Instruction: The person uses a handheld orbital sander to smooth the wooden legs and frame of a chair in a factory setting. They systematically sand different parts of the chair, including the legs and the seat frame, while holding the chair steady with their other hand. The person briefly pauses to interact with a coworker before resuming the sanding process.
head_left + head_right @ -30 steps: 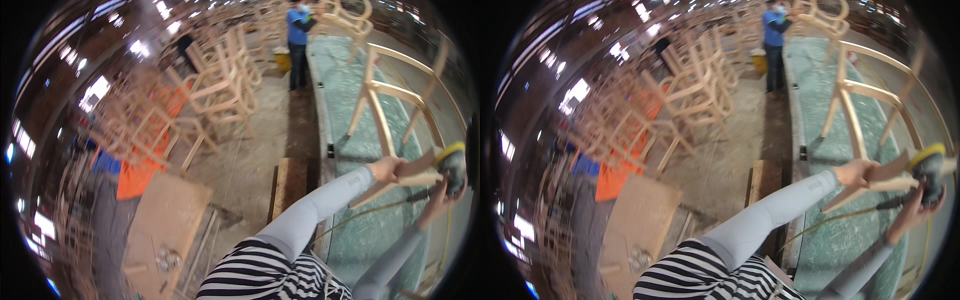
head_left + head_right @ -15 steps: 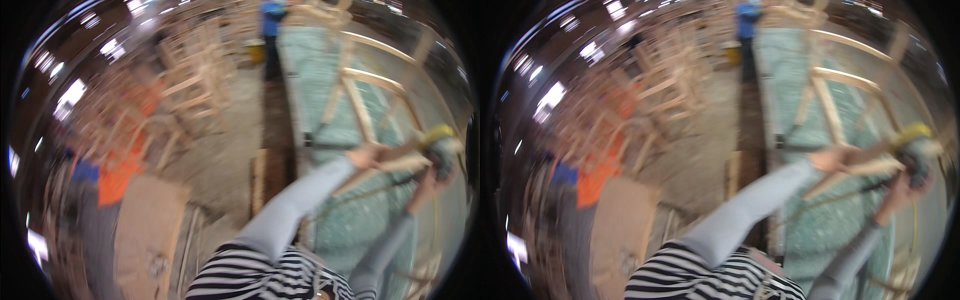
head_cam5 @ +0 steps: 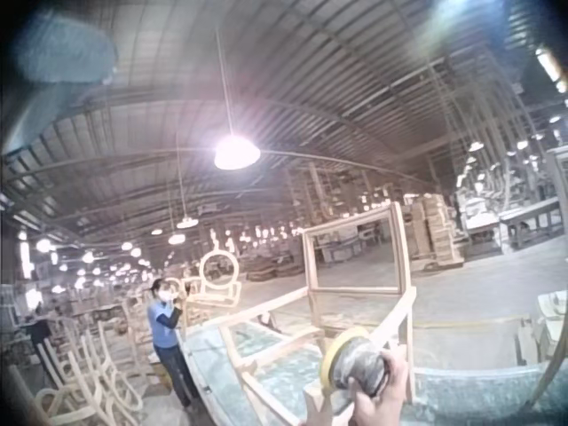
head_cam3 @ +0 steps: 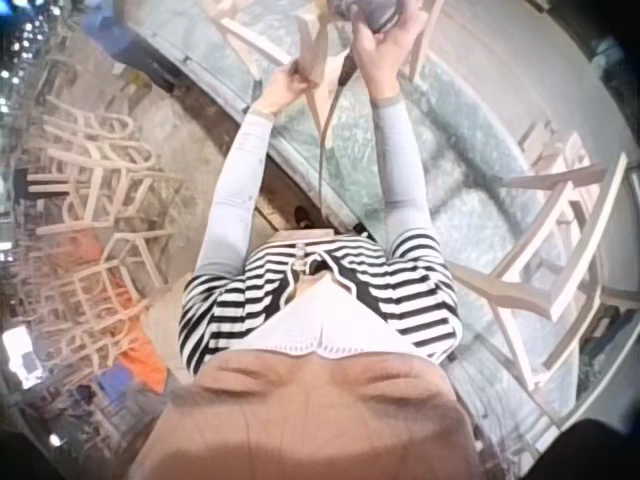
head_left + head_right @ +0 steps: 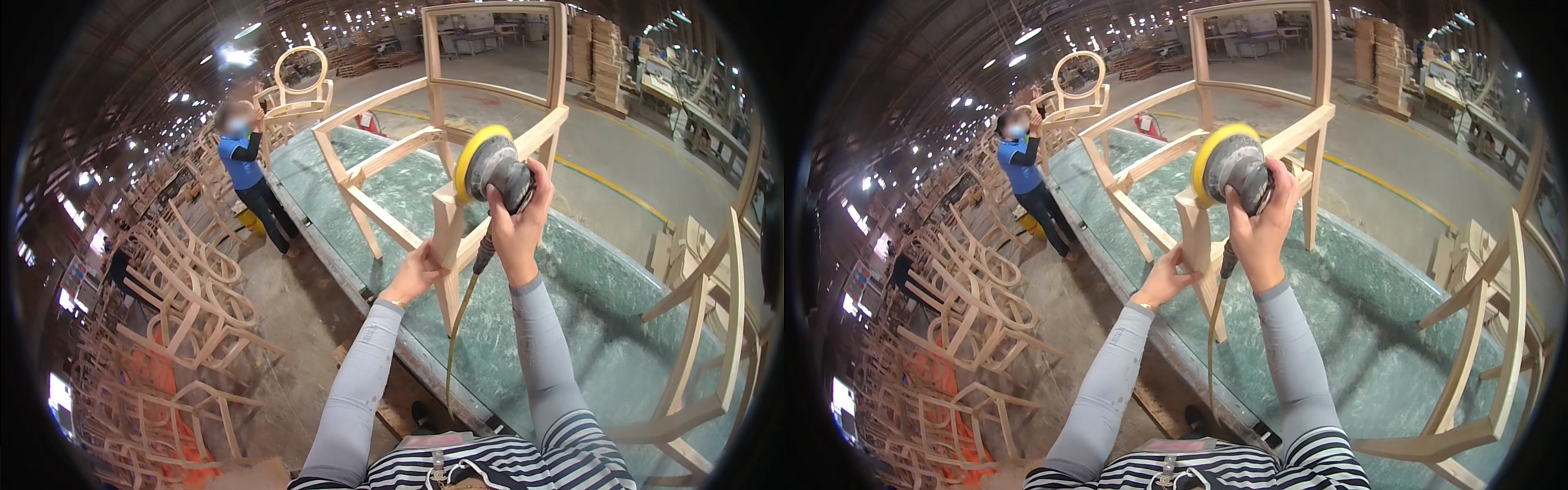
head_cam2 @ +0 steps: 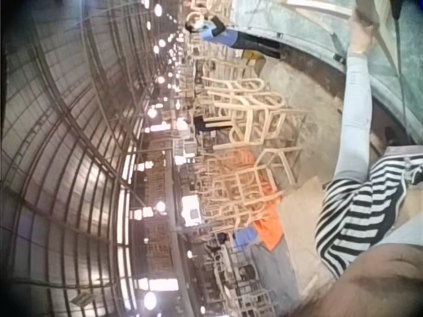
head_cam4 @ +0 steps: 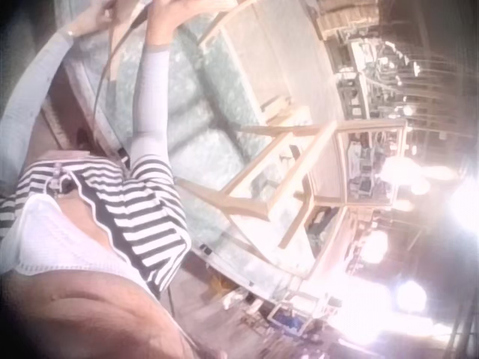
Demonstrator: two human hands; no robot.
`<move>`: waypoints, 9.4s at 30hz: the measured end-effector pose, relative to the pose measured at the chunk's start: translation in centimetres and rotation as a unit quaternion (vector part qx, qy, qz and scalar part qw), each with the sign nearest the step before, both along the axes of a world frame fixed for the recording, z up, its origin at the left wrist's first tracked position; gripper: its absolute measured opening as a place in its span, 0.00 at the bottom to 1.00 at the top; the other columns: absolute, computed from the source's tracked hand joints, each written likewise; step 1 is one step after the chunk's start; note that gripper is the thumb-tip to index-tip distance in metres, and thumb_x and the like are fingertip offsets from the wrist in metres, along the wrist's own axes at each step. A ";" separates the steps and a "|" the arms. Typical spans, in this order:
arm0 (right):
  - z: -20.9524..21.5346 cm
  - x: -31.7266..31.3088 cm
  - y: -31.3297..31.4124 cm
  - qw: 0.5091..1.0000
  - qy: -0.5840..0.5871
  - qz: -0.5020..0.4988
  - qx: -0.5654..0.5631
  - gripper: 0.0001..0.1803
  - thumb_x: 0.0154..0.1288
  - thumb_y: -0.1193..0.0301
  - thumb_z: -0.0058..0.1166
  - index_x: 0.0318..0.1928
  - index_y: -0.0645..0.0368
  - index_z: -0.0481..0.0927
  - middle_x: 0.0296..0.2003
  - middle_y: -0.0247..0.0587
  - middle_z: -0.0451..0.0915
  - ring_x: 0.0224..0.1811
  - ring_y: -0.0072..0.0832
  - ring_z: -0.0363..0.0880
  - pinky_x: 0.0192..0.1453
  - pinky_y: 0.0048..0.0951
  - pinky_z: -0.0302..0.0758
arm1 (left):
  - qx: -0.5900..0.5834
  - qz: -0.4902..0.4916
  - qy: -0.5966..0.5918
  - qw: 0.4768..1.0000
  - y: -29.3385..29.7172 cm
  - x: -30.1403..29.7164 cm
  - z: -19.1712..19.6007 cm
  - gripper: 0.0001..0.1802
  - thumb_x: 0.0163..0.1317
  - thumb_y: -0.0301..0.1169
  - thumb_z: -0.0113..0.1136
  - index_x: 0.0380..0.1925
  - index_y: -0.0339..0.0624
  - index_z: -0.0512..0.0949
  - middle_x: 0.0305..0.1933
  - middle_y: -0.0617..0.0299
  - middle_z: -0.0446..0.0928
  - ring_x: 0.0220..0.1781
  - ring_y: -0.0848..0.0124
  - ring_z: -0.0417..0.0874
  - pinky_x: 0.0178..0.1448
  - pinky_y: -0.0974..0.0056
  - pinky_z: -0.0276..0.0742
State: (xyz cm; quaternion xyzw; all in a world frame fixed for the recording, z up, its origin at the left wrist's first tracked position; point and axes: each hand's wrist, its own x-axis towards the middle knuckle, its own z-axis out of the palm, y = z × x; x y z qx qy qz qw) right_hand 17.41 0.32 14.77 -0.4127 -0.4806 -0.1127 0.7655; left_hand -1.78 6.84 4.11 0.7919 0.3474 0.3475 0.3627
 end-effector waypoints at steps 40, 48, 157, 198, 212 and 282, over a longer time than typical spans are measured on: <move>-8.4 -2.3 -4.1 0.992 -0.058 0.077 -0.076 0.33 0.46 0.72 0.71 0.55 0.53 0.73 0.51 0.58 0.68 0.50 0.53 0.74 0.47 0.44 0.78 | -0.304 -0.059 -0.235 0.921 -3.9 -0.2 -14.1 0.55 0.42 0.20 0.65 0.72 0.35 0.47 0.70 0.58 0.57 0.75 0.63 0.53 0.78 0.60 0.44; -7.6 -2.8 -5.0 0.987 -0.087 0.083 -0.107 0.34 0.43 0.73 0.72 0.53 0.54 0.71 0.47 0.55 0.68 0.47 0.52 0.74 0.45 0.43 0.76 | -0.281 -0.097 -0.129 0.946 -2.8 -1.4 -14.3 0.58 0.42 0.24 0.68 0.73 0.38 0.44 0.74 0.56 0.52 0.77 0.62 0.50 0.79 0.60 0.44; -4.5 1.6 -1.4 0.999 0.035 0.031 0.022 0.36 0.49 0.75 0.69 0.59 0.58 0.66 0.49 0.48 0.67 0.53 0.41 0.68 0.59 0.39 0.67 | -0.340 -0.017 -0.175 0.924 -1.9 -1.4 -12.8 0.37 0.48 0.15 0.54 0.63 0.35 0.63 0.65 0.60 0.67 0.72 0.67 0.63 0.69 0.64 0.60; -8.7 -4.5 -5.9 0.987 -0.051 0.109 -0.111 0.36 0.41 0.75 0.72 0.53 0.53 0.69 0.46 0.56 0.71 0.47 0.52 0.73 0.41 0.43 0.76 | -0.329 -0.105 -0.106 0.933 -2.1 -0.9 -12.3 0.48 0.40 0.17 0.48 0.70 0.35 0.53 0.73 0.59 0.57 0.77 0.66 0.53 0.76 0.65 0.48; -2.0 -0.4 -1.6 0.999 -0.006 0.028 -0.036 0.36 0.45 0.76 0.69 0.57 0.54 0.68 0.51 0.49 0.73 0.54 0.55 0.70 0.51 0.46 0.74 | -0.305 -0.051 -0.166 0.937 -1.5 -1.9 -14.9 0.48 0.36 0.10 0.44 0.68 0.31 0.55 0.70 0.54 0.61 0.76 0.64 0.55 0.77 0.64 0.47; -2.1 -0.4 -1.9 0.997 0.048 0.027 -0.057 0.36 0.48 0.77 0.68 0.59 0.56 0.66 0.50 0.50 0.68 0.53 0.46 0.71 0.56 0.41 0.71 | -0.286 -0.061 -0.143 0.945 -1.4 -1.4 -16.2 0.45 0.40 0.12 0.47 0.67 0.33 0.56 0.68 0.53 0.62 0.75 0.62 0.57 0.75 0.66 0.50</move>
